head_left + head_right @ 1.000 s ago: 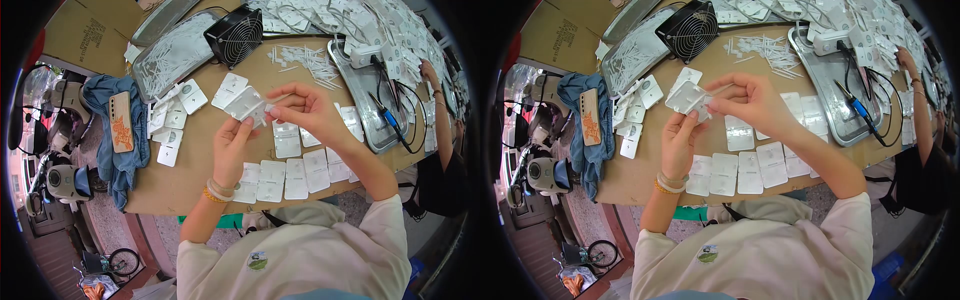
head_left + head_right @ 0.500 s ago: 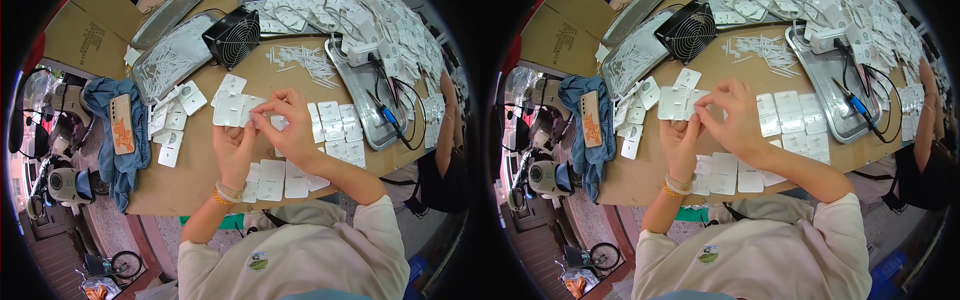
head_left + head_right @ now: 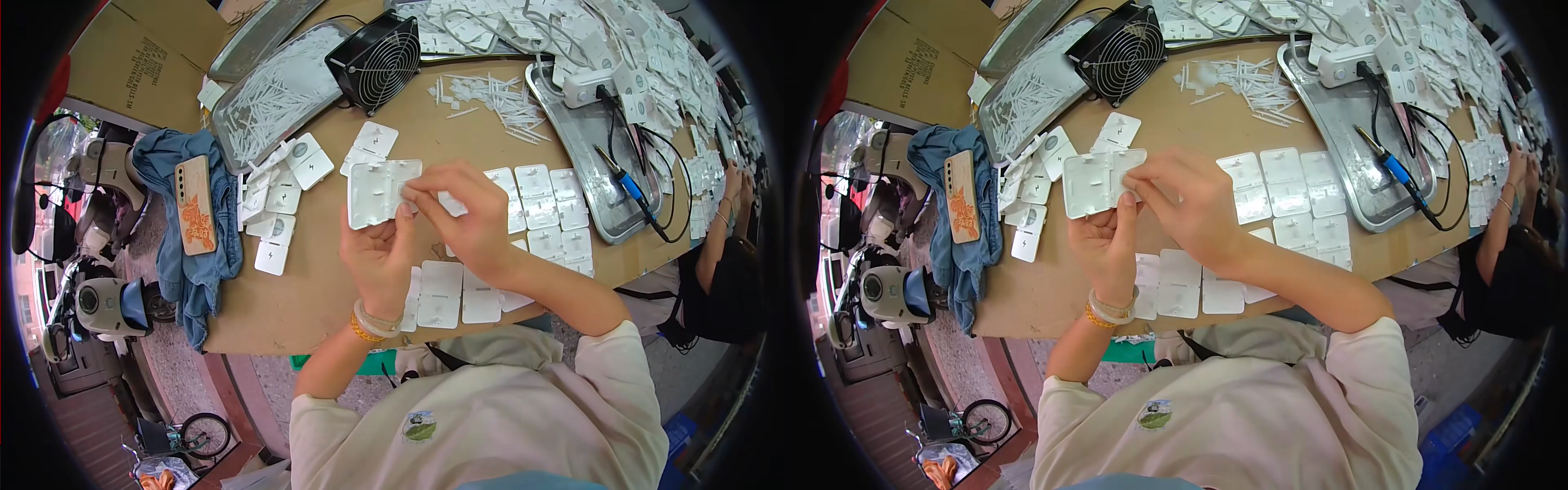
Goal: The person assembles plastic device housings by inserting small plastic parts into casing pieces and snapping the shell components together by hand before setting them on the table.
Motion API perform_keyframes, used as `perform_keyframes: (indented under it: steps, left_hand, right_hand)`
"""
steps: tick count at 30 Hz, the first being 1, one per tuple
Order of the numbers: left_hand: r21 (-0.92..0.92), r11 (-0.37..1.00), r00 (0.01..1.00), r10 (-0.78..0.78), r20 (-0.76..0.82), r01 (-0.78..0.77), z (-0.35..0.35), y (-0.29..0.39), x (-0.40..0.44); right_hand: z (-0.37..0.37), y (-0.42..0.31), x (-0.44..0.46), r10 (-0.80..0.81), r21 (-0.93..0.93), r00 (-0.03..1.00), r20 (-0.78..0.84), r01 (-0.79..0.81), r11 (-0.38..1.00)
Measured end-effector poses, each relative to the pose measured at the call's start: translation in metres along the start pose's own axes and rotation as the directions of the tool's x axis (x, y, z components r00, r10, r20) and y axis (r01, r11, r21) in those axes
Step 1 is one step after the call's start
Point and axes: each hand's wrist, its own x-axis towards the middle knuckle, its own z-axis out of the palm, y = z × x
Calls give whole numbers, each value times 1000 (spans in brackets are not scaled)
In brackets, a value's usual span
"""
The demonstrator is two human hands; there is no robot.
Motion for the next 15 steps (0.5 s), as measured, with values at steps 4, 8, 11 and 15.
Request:
perform_keyframes:
  steps: [4,8,11,15]
  left_hand:
    - [-58,998,999,31,-18,-32,3,0,1]
    - [-26,998,998,56,-2,-56,-2,2,4]
    - [-1,997,995,78,55,-78,-4,-1,2]
    - [20,1000,999,1,38,-2,-12,-5,10]
  right_hand:
    - [-3,0,0,-328,-284,942,68,334,899]
    - [-5,-5,4,-375,-304,897,232,434,848]
    - [-12,-1,9,-383,-257,854,352,482,838]
    - [-13,7,13,-332,-107,873,357,391,914]
